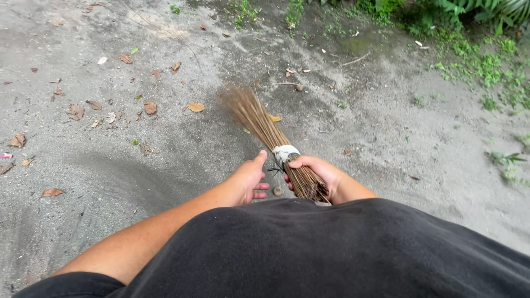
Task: Sweeping leaves and debris off an outdoor path using a stick broom.
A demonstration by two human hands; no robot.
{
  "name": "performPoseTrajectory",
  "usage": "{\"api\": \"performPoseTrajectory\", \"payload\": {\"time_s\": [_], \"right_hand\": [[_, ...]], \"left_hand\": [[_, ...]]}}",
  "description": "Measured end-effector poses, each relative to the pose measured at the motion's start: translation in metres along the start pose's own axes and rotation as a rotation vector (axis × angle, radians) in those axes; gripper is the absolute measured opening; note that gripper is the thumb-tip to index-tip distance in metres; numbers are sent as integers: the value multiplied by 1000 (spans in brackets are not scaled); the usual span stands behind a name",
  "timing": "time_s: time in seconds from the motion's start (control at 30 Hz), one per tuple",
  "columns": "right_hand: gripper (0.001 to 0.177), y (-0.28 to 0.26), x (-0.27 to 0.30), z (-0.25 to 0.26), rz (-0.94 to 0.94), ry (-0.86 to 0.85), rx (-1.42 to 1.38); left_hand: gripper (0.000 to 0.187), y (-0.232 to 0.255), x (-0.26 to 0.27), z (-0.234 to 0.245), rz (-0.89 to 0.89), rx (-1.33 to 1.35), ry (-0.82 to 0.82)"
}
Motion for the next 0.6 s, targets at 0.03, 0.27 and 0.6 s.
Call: {"api": "performPoseTrajectory", "payload": {"time_s": [0.03,0.27,0.6], "right_hand": [[32,-4,8,8,0,-1,9],[34,-44,65,115,123,317,-81],[40,-40,32,244,68,496,-811]], "left_hand": [[77,7,-2,-9,-5,6,5],[77,27,-9,-58,-21,27,69],[74,23,-29,-46,21,59,89]]}}
Point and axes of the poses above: each hand's wrist, its own x-axis away from the middle knuckle, its own z-axis out of the back of the hand, y = z × x, the point moved 10 cm from there along -x, towards the middle knuckle, and after that the axes turned 15 degrees about -z, right-handed, at the moved point
